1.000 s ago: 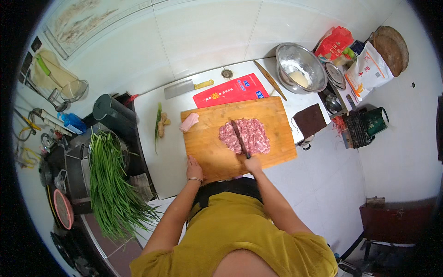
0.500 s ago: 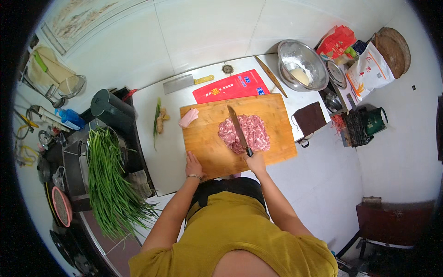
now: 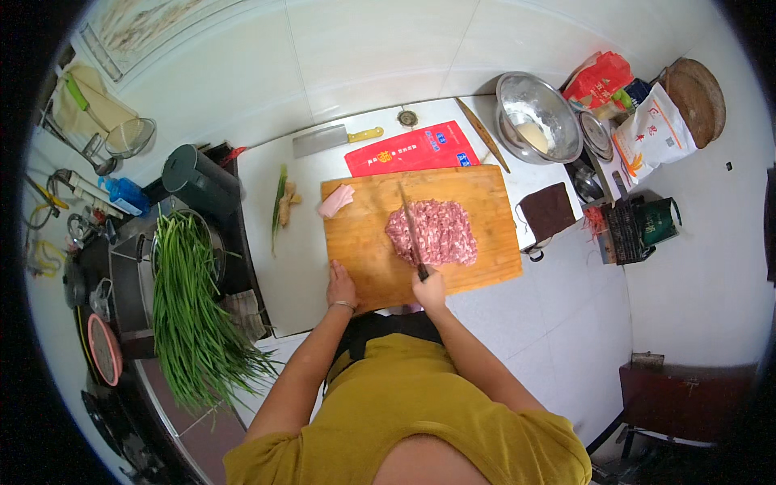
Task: The person repeatedly chops a pile of ground meat on a wooden cutting board using a cleaver. The meat is progressively minced into a finer consistency throughout the clip.
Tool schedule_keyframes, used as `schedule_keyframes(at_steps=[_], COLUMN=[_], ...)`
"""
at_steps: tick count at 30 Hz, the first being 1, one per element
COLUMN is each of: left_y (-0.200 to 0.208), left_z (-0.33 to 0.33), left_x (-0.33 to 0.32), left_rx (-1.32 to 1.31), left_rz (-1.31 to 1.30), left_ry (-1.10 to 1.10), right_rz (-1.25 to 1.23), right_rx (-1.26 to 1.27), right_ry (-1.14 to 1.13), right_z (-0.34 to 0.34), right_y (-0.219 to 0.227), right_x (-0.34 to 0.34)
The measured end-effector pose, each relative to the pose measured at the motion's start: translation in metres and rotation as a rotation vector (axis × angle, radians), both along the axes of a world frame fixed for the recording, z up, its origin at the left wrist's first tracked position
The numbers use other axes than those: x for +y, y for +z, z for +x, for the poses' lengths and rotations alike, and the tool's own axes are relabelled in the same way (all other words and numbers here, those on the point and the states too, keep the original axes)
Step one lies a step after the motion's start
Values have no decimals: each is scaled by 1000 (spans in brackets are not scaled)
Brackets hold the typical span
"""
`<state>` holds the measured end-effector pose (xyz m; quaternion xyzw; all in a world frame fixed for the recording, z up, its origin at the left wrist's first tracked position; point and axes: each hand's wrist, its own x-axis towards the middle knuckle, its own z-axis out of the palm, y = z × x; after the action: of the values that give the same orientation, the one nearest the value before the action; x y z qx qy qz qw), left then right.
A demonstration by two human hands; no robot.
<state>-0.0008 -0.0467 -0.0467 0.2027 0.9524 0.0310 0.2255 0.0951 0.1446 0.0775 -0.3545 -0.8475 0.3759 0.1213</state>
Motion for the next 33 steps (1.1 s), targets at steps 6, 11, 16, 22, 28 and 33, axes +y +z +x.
schedule_keyframes(at_steps=[6, 11, 16, 22, 28, 33], left_y=[12, 81, -35, 68, -38, 71], left_z=[-1, 0, 1, 0, 11, 0], left_x=[0, 13, -3, 13, -6, 13], left_rx=[39, -121, 573, -82, 368, -117], left_rz=[-13, -98, -135, -112, -102, -88], left_ry=[-61, -51, -102, -25, -60, -17], right_rz=[-76, -80, -69, -115, 19, -96], right_rx=[-303, -155, -503, -332, -401, -234], right_ry=[109, 28, 176, 77, 186, 66], right_z=[-10, -6, -23, -23, -26, -17], right_y=[14, 2, -1, 15, 2, 26], right_x=[18, -3, 16, 7, 29, 19])
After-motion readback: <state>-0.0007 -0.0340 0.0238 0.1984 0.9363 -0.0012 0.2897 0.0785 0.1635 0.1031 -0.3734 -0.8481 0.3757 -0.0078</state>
